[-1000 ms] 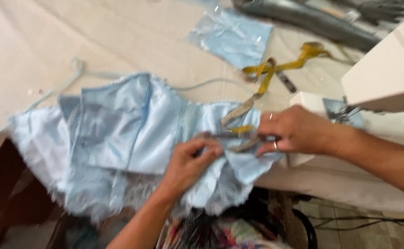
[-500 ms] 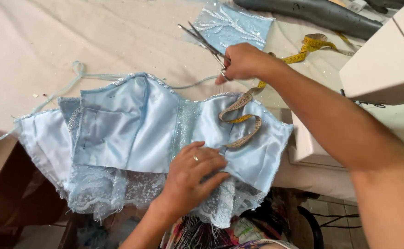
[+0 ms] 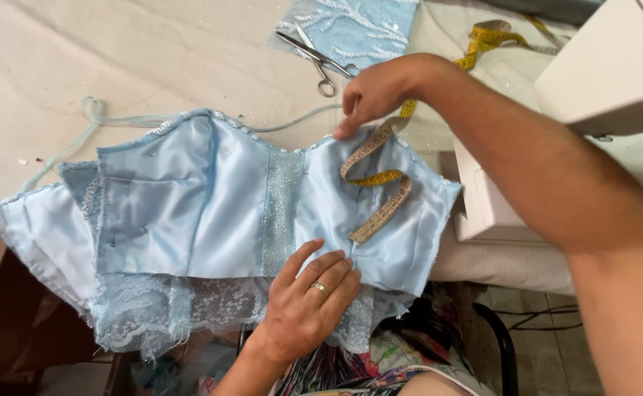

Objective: A person is pinning and trimming a blue lace and satin garment on a work table.

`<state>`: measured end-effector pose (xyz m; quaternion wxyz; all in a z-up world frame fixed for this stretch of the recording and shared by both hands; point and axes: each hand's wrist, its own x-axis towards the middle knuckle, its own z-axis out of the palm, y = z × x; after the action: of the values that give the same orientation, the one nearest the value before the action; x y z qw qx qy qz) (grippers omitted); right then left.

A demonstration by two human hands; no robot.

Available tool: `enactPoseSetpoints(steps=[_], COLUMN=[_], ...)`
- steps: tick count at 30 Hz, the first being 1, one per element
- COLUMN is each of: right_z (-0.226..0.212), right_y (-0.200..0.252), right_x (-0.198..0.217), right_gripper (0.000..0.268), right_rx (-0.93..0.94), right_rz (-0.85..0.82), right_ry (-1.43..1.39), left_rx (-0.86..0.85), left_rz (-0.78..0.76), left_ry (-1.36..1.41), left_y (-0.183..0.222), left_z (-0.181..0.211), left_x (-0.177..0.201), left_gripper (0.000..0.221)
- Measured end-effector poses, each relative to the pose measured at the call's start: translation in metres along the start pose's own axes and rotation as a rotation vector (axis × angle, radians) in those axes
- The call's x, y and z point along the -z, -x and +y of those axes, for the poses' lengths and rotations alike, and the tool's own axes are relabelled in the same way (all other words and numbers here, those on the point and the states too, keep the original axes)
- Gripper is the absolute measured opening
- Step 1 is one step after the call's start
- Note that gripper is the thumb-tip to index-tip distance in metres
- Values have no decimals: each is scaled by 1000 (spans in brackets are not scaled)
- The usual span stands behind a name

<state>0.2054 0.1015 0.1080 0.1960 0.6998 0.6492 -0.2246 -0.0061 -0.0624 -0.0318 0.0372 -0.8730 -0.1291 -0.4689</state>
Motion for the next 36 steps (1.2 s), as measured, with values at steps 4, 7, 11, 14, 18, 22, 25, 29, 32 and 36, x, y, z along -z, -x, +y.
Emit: enactPoseSetpoints(steps=[4, 7, 11, 14, 18, 22, 25, 29, 32, 36], right_z=[26, 32, 42, 52, 51, 50, 49, 43, 40, 48], right_y=[0, 1, 1, -9, -16, -24, -38, -44, -20, -20], right_x=[-15, -25, -29, -38, -52, -68, -69, -71, -59, -55], right_gripper=[23, 15, 59, 49, 35, 27, 25, 25, 29, 37], right_rx=[36, 33, -13, 6, 49, 91, 92, 92, 59, 94], right_rz=[-126, -14, 37, 56, 312, 551, 600, 604, 431, 422], right_ry=[-157, -174, -273, -189, -147, -181, -129, 21, -141, -223], left_rx=[-30, -11, 13, 2, -46, -118, -176, -205, -113, 15], left_rz=[34, 12, -46, -53, -80, -98, -107, -141, -230, -260], left_ry=[-8, -39, -42, -39, -85, -99, -119, -141, -59, 23], left_y=[-2, 3, 3, 1, 2, -3, -8, -7, 0, -2], left_z=[0, -1, 0, 0, -4, -7, -11, -8, -6, -6], left_x=[-1, -8, -10, -10, -17, -15, -17, -27, -33, -32], left_gripper=[6, 7, 9, 7, 5, 8, 5, 18, 11, 7])
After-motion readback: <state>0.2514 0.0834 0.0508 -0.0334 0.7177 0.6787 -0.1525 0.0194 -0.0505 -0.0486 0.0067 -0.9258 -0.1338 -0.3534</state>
